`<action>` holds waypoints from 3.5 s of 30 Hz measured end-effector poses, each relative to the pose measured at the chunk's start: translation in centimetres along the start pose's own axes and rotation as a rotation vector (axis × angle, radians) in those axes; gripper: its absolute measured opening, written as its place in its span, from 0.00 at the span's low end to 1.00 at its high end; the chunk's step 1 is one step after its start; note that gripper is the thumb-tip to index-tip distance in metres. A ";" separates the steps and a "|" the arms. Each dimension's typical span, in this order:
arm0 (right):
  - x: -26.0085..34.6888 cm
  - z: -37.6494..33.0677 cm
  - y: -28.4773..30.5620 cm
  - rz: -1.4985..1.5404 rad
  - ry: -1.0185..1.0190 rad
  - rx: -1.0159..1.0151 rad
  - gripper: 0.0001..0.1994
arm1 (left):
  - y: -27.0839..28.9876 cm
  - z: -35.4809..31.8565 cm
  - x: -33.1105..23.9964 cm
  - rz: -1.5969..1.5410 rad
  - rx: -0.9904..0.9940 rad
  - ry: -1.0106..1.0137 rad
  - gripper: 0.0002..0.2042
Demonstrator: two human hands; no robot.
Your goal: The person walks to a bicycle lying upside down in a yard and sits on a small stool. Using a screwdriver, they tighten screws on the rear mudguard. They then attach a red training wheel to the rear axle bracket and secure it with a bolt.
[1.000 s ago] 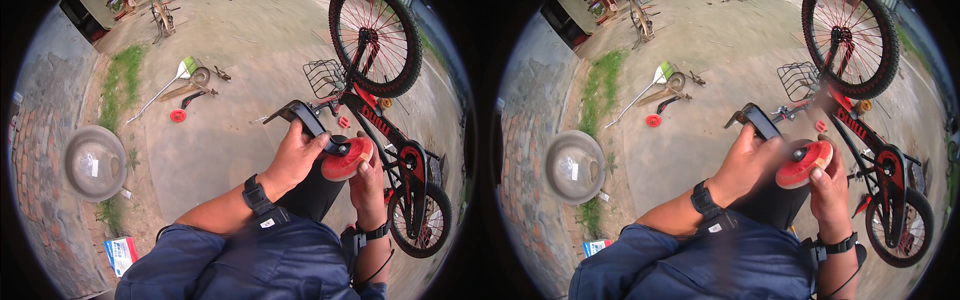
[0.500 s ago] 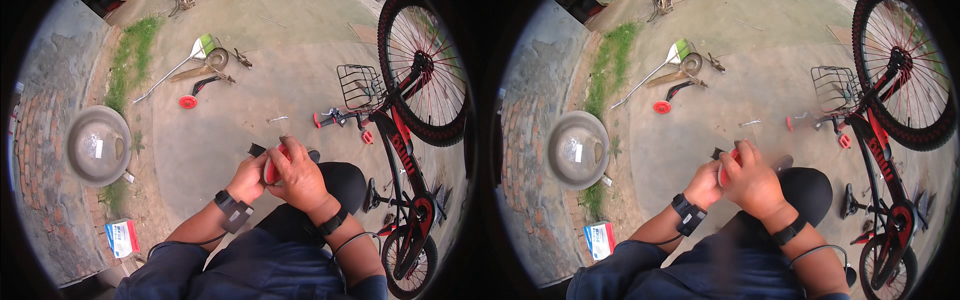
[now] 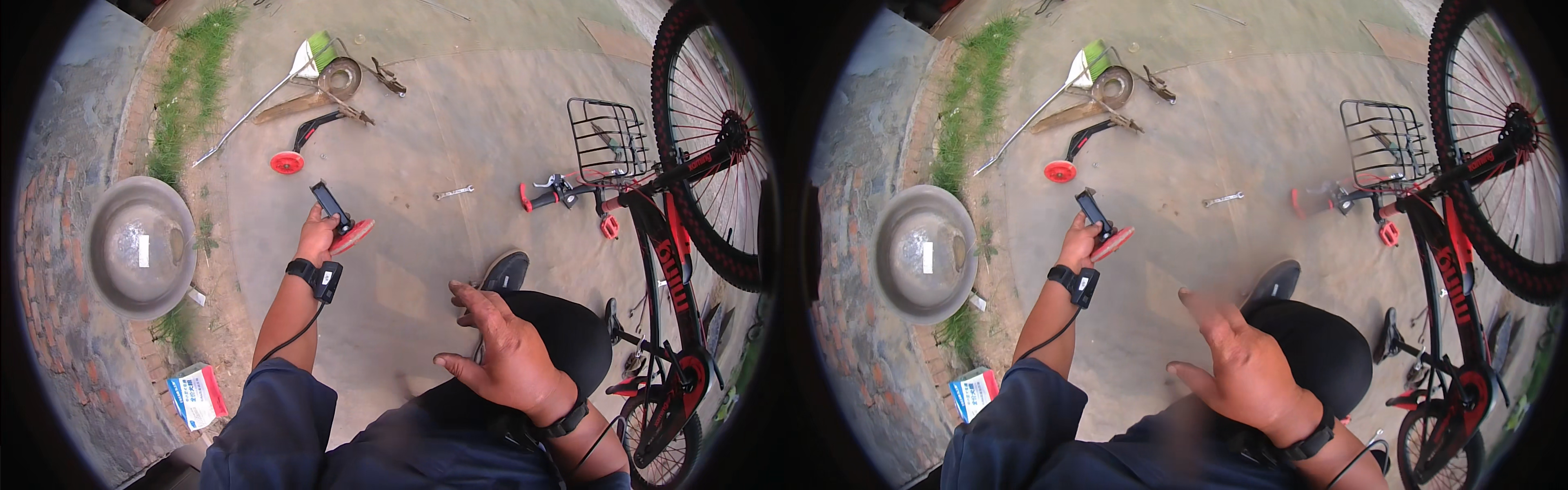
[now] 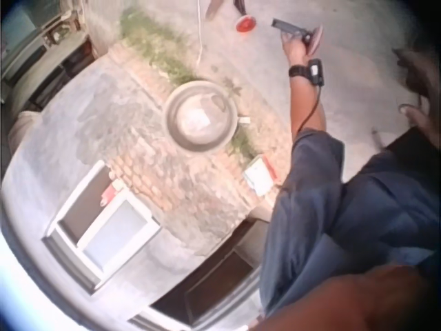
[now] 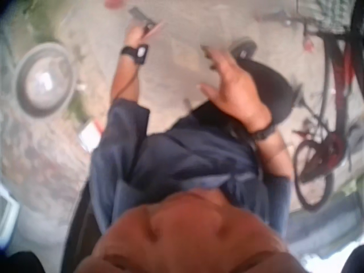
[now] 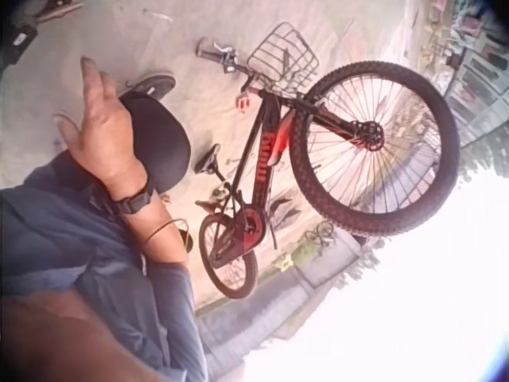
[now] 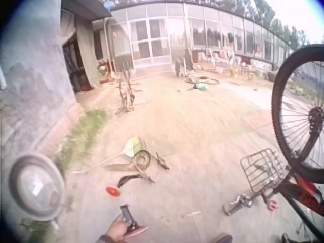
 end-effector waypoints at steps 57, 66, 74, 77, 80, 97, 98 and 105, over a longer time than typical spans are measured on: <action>-9.8 -6.7 17.6 0.384 -0.426 -0.550 0.38 | -2.6 -6.4 9.7 -0.013 0.085 0.053 0.18; -11.1 -8.7 16.8 0.457 -0.452 -0.574 0.35 | -7.6 -9.4 14.9 0.029 0.196 0.201 0.20; -13.9 -10.3 16.1 0.568 -0.524 -0.578 0.33 | -5.4 -7.7 13.9 0.497 0.088 -0.129 0.23; -14.3 -10.8 16.5 0.519 -0.529 -0.604 0.33 | -7.0 -4.8 11.2 1.171 0.017 -0.357 0.23; -14.6 -11.6 17.0 0.537 -0.537 -0.615 0.33 | -8.9 -2.3 11.8 1.518 0.109 -0.349 0.23; -17.9 -14.3 16.7 0.537 -0.637 -0.606 0.32 | -6.5 -5.4 13.8 1.413 -0.030 -0.641 0.16; -17.7 -14.2 16.7 0.525 -0.644 -0.611 0.32 | -4.6 -5.4 14.5 1.390 -0.075 -0.589 0.16; -18.0 -13.6 16.8 0.519 -0.642 -0.586 0.33 | 9.4 -6.6 29.1 1.047 -0.149 0.309 0.16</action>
Point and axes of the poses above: each hand's wrist, its own z-axis towards the middle knuckle, its own y-axis out of the back of the hand, x = y × z, the point moved 7 cm from there along z, towards the middle knuckle, and after that the axes turned 10 degrees about z, right-handed, at the moved point
